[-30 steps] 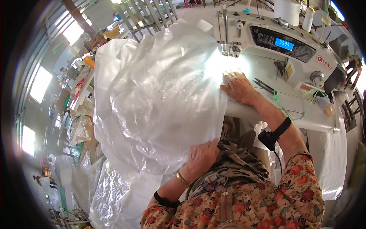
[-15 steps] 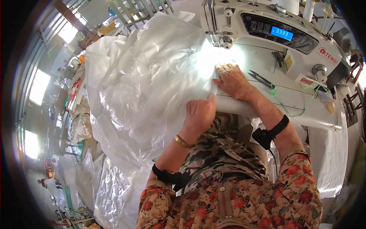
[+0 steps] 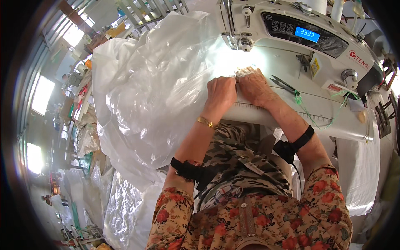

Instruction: Sewing edges of large white plastic sheets using an industrial sewing machine.

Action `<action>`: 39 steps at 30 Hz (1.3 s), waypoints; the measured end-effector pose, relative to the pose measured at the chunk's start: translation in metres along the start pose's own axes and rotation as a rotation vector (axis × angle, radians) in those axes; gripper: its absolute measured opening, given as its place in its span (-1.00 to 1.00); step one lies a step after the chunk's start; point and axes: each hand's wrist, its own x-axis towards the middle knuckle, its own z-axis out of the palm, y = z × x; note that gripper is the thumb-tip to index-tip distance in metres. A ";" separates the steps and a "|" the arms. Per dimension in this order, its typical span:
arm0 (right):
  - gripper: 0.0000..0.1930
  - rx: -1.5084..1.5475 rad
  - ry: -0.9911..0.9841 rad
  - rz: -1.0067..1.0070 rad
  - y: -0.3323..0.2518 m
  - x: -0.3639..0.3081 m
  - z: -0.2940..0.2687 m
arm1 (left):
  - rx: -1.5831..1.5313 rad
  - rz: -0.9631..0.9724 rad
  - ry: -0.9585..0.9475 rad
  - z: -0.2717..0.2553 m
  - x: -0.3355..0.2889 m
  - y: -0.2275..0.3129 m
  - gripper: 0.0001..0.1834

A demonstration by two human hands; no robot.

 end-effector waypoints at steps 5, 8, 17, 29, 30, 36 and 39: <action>-0.73 0.072 0.188 -0.002 0.013 0.000 0.016 | -0.028 0.020 0.059 0.008 0.021 -0.003 -0.91; -0.70 0.104 0.185 0.034 0.006 -0.001 0.013 | -0.026 0.059 0.166 0.014 0.027 -0.014 -0.87; -0.66 0.053 0.330 0.008 0.004 -0.003 0.010 | 0.044 -0.075 0.178 0.027 0.049 -0.029 -0.90; -0.62 -0.345 0.477 0.230 0.062 -0.092 -0.015 | -0.157 -0.416 0.357 0.025 0.040 -0.050 -0.73; -0.63 -0.298 0.438 0.343 0.062 -0.102 -0.022 | -0.162 -0.413 0.354 0.025 0.036 -0.054 -0.73; -0.72 -0.375 0.130 0.191 0.070 -0.104 -0.030 | -0.373 -0.291 0.379 0.022 0.016 -0.056 -0.69; -0.79 -0.271 0.363 0.061 0.066 -0.086 -0.016 | -0.386 -0.306 0.344 0.018 0.010 -0.052 -0.68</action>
